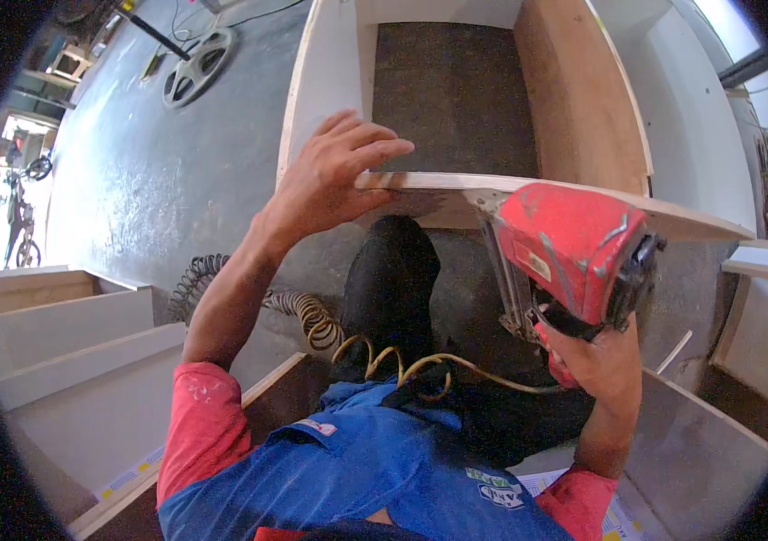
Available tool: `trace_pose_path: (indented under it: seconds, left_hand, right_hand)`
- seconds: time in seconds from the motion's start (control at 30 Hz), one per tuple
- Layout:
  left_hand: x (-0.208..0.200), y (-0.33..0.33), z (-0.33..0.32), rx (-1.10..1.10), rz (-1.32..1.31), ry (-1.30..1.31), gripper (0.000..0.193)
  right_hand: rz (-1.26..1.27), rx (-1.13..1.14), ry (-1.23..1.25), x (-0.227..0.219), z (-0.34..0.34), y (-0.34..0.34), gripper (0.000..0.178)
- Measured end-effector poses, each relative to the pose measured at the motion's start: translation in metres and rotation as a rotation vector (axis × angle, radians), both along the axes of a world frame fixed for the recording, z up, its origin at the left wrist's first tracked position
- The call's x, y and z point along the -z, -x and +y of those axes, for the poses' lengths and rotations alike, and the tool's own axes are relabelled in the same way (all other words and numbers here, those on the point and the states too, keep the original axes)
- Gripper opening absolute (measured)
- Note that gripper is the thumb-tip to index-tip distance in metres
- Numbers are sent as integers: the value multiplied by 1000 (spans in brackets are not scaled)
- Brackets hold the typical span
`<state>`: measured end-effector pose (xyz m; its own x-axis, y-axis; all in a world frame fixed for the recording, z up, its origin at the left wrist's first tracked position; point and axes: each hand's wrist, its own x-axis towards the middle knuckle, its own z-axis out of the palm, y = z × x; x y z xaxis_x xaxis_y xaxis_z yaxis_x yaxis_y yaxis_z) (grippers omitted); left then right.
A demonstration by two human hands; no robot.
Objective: The person wipes a wooden strip with a cloth and then uses a pneumatic nail gun to attach it to a wooden cabinet frame.
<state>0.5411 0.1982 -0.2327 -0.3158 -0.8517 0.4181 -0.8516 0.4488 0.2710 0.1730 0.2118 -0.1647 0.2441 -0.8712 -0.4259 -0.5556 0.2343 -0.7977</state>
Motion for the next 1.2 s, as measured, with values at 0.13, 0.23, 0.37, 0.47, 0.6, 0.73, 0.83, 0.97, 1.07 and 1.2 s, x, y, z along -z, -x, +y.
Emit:
trace_pose_path:
  seconds: [0.13,0.23,0.37,0.47,0.6,0.73,0.83,0.97,1.07,1.2]
  left_hand:
    - [2,19,-12,50,53,-246,25]
    - [2,31,-13,24,59,-238,17]
    - [-4,40,-11,-46,76,-341,17]
    - [0,25,-3,-30,81,-355,19]
    - [6,22,1,-22,226,-405,22]
    - [6,44,-11,-53,149,-316,23]
    - [2,45,-13,-51,149,-333,23]
    - [0,37,-5,-59,210,-350,21]
    - [-2,49,-3,-103,172,-306,21]
    - [-1,62,4,-174,197,-273,22]
  right_hand:
    - [-67,10,1,0,3,-2,41]
    - [-60,28,-53,-4,7,-2,35]
    - [-123,-11,51,12,11,18,35]
    - [-318,132,8,13,12,16,36]
    - [-288,125,54,6,5,15,31]
    - [-311,116,90,3,-5,15,34]
    - [-262,85,-16,4,-10,26,35]
    - [-305,136,-8,8,-14,23,25]
    - [-182,116,-69,7,-17,26,25]
    - [-255,133,-19,10,-22,24,18]
